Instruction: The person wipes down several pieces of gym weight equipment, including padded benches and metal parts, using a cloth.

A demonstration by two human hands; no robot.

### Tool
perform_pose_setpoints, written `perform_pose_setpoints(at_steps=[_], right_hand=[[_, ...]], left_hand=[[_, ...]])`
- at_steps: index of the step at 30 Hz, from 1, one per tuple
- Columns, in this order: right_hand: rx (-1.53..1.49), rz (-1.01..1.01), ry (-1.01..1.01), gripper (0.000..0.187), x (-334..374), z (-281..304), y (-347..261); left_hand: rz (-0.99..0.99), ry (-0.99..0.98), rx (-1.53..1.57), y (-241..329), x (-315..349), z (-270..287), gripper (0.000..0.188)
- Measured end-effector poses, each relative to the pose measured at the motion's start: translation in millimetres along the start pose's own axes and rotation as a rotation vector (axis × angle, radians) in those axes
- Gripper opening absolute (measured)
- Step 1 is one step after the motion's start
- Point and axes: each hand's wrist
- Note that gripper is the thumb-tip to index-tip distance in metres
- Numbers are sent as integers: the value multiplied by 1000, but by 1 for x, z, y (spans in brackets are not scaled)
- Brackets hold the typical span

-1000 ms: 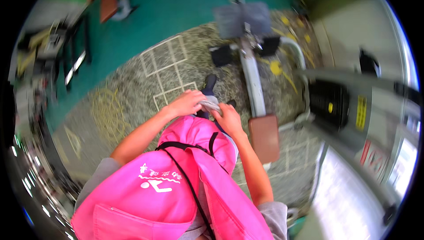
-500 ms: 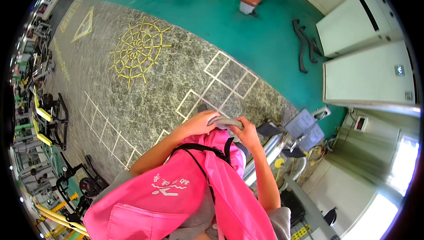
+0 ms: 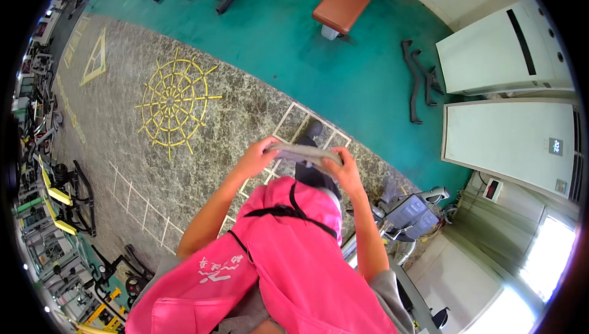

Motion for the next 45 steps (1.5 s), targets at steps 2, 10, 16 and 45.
perform_pose_setpoints(at_steps=[2,10,16,45], right_hand=[[19,126,8,40,-69,23,-5],[155,71,-110,35,-276,84,-101],[134,116,33,31,-408,140,-112],[866,30,219,53,-1016,171,81]], left_hand=[[-30,65,9,21,-61,14,23],[79,179,8,85,-251,79,24],[79,56,-20,110,-445,96,23],[-188,-182,-953,-98,-1096,-16,67]])
Point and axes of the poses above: each hand's wrist, its own x-axis away from the middle knuckle, its own z-axis out of the back of the hand, y = z × x, and after that the axes turned 3 degrees about z, right-handed
